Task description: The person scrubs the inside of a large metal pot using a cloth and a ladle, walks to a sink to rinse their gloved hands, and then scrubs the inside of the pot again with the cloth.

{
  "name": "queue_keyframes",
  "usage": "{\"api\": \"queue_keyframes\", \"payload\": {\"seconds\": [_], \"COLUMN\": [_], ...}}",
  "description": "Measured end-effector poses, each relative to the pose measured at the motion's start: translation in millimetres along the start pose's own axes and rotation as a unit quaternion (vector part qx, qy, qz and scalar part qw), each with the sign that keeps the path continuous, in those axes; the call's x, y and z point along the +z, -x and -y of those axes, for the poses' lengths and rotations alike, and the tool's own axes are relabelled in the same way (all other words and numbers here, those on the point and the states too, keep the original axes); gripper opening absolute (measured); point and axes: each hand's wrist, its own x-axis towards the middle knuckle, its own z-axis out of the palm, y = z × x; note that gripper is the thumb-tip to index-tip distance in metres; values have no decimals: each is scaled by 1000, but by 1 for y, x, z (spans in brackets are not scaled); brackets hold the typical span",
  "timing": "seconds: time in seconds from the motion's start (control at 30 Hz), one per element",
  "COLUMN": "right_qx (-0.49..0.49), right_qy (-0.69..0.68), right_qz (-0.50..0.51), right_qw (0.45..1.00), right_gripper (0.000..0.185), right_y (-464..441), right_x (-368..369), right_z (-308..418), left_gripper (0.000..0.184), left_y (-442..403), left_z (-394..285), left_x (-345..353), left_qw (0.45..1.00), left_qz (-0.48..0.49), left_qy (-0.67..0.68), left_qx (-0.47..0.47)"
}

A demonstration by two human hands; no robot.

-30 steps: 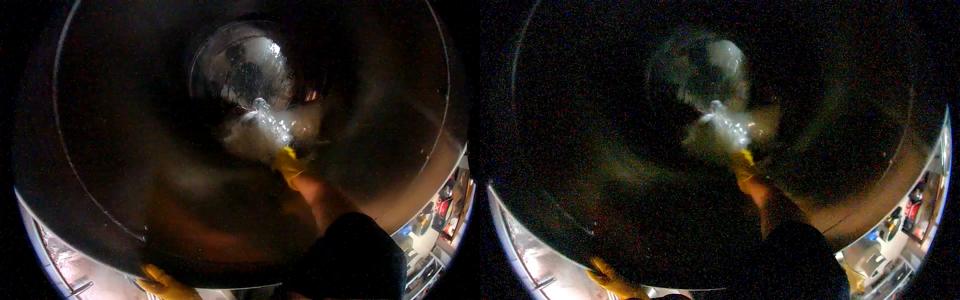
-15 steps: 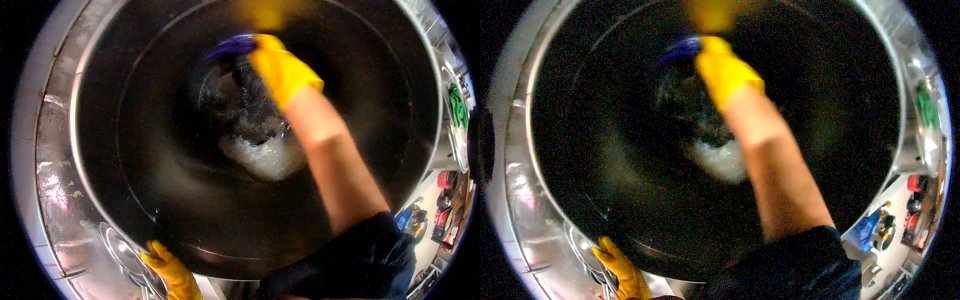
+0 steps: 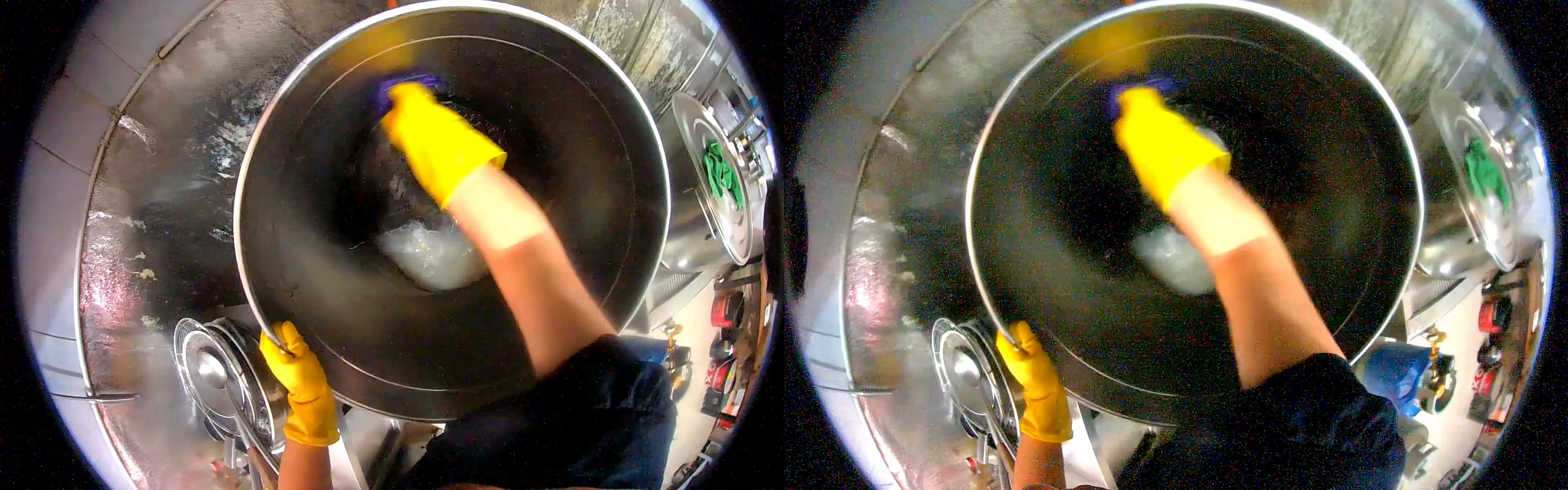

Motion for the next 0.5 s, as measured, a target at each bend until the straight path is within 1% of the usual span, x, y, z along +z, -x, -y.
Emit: {"api": "queue_keyframes", "payload": {"seconds": [0.03, 0.07, 0.13, 0.2, 0.23, 0.27, 0.3, 0.33, 0.37, 0.43, 0.47, 0.5], "right_qx": [-22, -31, -16, 36, 63, 85, 92, 127, 35, -44, -85, -79], "right_qy": [-22, -53, -149, -234, -264, -289, -325, -332, -238, -166, -131, -63], "right_qz": [25, 52, 115, 172, 191, 210, 230, 271, 246, 265, 269, 273], "right_qw": [999, 997, 982, 956, 943, 930, 913, 894, 939, 949, 950, 957], "right_gripper": [32, 34, 39, 45, 48, 51, 57, 57, 47, 36, 33, 33], "right_y": [15, 32, 98, 173, 207, 236, 265, 290, 321, 360, 377, 368], "right_x": [27, 52, 117, 173, 193, 209, 228, 241, 275, 299, 306, 280], "right_z": [26, 46, 70, 64, 50, 33, 4, -29, -73, -187, -240, -286], "left_gripper": [28, 28, 28, 28, 28, 29, 29, 30, 31, 32, 35, 38], "left_y": [0, 0, 0, 1, 0, 0, 2, 2, 1, 4, 8, 7], "left_z": [-9, -14, -14, -15, -16, -15, -11, -2, -21, -6, -3, -5], "left_x": [2, 2, 2, 1, 3, 2, -1, -3, -5, -5, -6, -6], "left_qw": [1000, 998, 998, 997, 998, 1000, 995, 994, 994, 995, 990, 983], "left_qz": [-7, -23, -28, -26, -30, -17, -4, 1, 12, -17, -25, -37], "left_qy": [-8, -47, -56, -69, -50, 7, 62, 13, -58, -86, -133, -177], "left_qx": [13, 41, 29, 20, 29, -21, -73, -105, -96, -56, -43, -28]}}
